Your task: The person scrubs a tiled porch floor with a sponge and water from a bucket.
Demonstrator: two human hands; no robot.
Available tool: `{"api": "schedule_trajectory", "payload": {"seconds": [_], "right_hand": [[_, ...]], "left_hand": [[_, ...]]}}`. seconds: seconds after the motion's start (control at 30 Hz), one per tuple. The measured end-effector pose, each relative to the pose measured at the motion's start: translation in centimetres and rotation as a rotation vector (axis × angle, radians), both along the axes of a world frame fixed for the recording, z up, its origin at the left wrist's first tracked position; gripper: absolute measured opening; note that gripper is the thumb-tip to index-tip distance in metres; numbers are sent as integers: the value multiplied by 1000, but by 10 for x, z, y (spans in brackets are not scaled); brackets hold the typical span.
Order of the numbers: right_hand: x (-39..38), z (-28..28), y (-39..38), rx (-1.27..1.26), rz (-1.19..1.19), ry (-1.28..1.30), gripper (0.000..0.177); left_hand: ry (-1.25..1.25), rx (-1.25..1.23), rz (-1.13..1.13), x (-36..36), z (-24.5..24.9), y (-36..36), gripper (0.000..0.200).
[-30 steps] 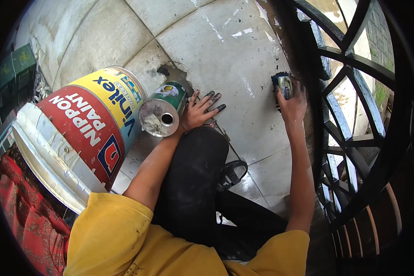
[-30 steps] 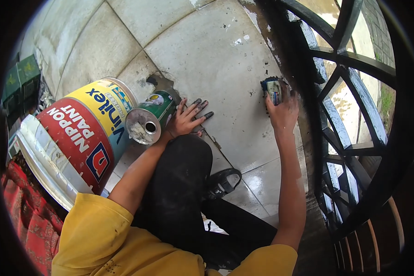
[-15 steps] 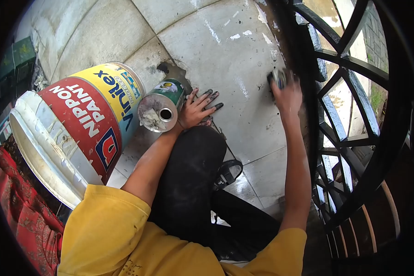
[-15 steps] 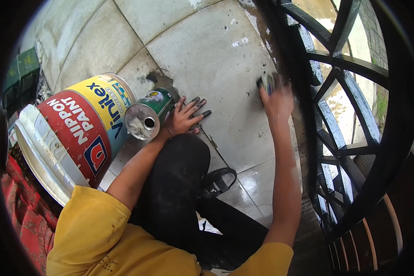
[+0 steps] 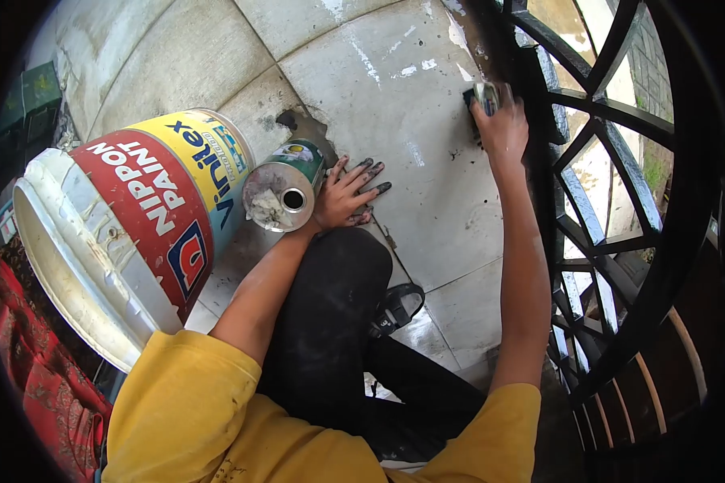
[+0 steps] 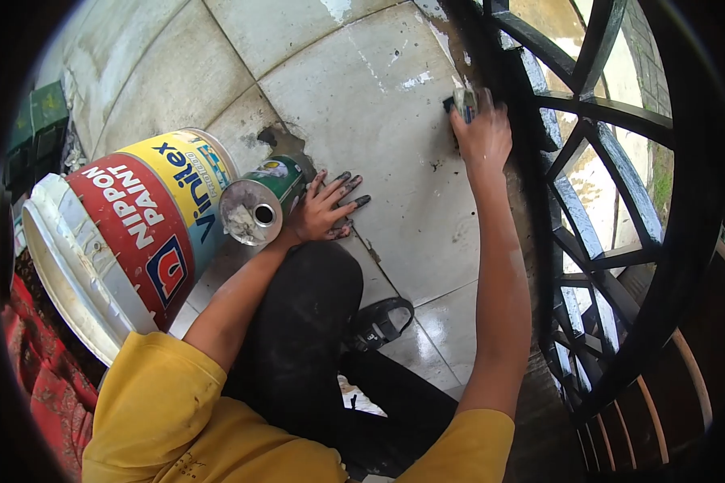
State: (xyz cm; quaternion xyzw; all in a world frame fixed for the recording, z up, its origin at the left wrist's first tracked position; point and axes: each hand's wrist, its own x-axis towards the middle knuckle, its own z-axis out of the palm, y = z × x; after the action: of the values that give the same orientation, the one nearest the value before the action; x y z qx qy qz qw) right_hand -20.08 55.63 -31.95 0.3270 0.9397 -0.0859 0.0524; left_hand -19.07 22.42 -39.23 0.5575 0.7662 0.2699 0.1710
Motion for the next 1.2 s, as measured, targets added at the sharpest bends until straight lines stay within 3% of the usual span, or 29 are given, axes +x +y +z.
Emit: {"api": "schedule_trajectory", "payload": {"seconds": [0.07, 0.17, 0.2, 0.27, 0.33, 0.37, 0.43, 0.5, 0.53, 0.6, 0.67, 0.73, 0.83, 0.97, 1.03, 1.2], "right_hand": [[3, -2, 7, -51, 17, 18, 60], [72, -20, -8, 50, 3, 115, 62], [99, -19, -15, 149, 150, 146, 60], [129, 4, -39, -105, -27, 43, 56], [141, -7, -38, -72, 25, 127, 59], [131, -12, -32, -73, 25, 127, 59], [84, -38, -11, 294, 164, 249, 62], [29, -40, 5, 279, 66, 182, 65], [6, -16, 2, 99, -9, 104, 65], [15, -8, -6, 36, -52, 90, 62], [69, -21, -17, 202, -38, 96, 58], [112, -6, -27, 136, 41, 136, 56], [126, -4, -30, 98, 21, 129, 57], [54, -19, -6, 282, 79, 130, 57], [25, 5, -6, -35, -78, -49, 60], [103, -21, -19, 217, 15, -16, 63]], "left_hand": [[-3, 27, -3, 2, 4, -5, 39], [-26, 41, 7, 4, 4, -9, 39], [-25, 44, 4, 3, 2, -7, 40], [-36, 39, 25, 5, 2, -7, 40], [-35, 33, 34, 5, 2, -6, 40], [-46, 37, 35, 5, 4, -6, 40], [-46, 41, 29, 6, 5, -5, 40], [-32, 19, 43, 8, 1, -7, 40], [-24, 6, 43, 5, 2, -8, 40], [-46, 11, 7, 3, 4, -7, 42], [-57, -2, 16, 6, 3, -8, 44], [-67, -16, 29, 6, 3, -8, 46], [-62, 1, 34, 6, 5, -7, 47], [-36, -1, 32, 6, 1, -6, 48], [-38, 21, 26, 8, -5, -10, 48], [-8, 13, 45, 9, -1, -7, 49]]}}
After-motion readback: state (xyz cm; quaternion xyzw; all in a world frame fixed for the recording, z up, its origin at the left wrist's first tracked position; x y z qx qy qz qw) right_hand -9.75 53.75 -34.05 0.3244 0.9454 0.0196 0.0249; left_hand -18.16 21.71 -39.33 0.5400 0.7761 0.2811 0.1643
